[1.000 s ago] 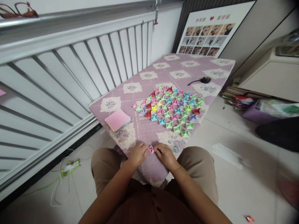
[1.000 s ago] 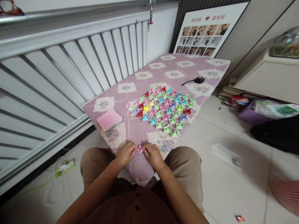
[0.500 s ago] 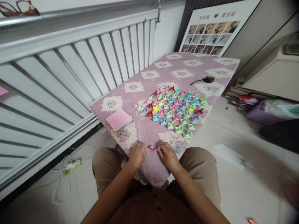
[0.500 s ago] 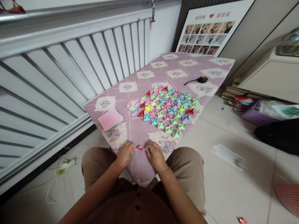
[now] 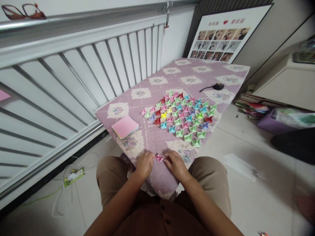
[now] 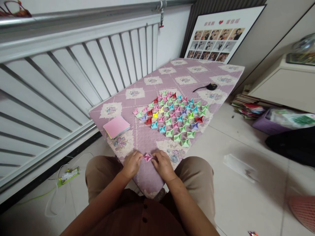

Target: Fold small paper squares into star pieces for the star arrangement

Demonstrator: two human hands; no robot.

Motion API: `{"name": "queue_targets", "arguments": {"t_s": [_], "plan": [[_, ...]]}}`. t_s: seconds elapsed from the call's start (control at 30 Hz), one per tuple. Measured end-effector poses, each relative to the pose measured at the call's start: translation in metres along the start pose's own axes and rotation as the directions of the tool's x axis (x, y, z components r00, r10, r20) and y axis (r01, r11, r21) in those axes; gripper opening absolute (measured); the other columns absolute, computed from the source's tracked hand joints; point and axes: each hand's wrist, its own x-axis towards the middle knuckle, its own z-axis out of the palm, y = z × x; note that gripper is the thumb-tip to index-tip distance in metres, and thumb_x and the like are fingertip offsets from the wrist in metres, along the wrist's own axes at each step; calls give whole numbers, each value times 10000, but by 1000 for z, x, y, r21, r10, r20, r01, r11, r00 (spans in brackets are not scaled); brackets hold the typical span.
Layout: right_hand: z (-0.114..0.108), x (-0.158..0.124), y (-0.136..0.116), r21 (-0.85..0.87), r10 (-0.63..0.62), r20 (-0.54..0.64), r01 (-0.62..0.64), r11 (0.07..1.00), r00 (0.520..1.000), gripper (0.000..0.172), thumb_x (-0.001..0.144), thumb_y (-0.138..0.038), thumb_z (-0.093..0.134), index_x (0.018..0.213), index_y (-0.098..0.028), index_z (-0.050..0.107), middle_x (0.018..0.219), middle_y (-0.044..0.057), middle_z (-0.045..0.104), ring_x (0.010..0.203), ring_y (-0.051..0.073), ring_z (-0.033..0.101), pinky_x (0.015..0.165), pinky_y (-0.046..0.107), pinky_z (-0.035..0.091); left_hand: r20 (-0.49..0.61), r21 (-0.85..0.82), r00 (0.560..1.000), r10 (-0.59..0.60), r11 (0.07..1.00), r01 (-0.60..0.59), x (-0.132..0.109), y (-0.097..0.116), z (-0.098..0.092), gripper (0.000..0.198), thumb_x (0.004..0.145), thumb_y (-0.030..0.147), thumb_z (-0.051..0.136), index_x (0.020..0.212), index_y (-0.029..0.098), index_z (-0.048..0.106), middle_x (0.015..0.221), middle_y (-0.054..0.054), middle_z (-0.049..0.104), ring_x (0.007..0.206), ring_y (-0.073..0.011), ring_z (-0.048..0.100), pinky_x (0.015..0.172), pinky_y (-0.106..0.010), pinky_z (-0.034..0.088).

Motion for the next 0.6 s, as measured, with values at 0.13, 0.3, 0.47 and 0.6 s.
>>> {"name": "queue_targets", "arguments": {"t_s": [0.13,0.3,0.47,0.6], "plan": [[-5,3,-8,61,-32,-40,34,998,999,181,821,-273,577,986,-201,579,1023,92,594,972,222,535,859,388,448,-64,-45,998,24,999,-27,-5,2,-1,174,924,219,435,988,223,596,973,-24,600,933,-179,528,840,-294,395],[-3,9,-24,-56,-46,31,47,997,998,78,807,-226,583,858,-202,637,1058,102,581,1036,241,513,895,398,426,-98,-78,995,29,996,-37,-6,3,-1,171,888,182,476,1017,226,579,988,-24,603,948,-184,531,854,-306,405],[-4,17,-40,-267,54,149,-13,964,987,100,829,-227,566,846,-203,661,1144,105,577,1080,251,480,871,374,419,-100,-86,995,4,996,-12,-6,3,1,210,876,171,490,1060,237,566,1030,-19,611,980,-185,536,882,-318,408],[-6,26,-53,-407,124,225,-23,913,966,143,848,-247,537,857,-203,673,1168,115,582,1124,280,448,811,372,416,-85,-44,996,-4,999,0,-5,4,0,194,884,193,489,1047,247,578,1010,-15,609,962,-183,538,868,-309,408]]}}
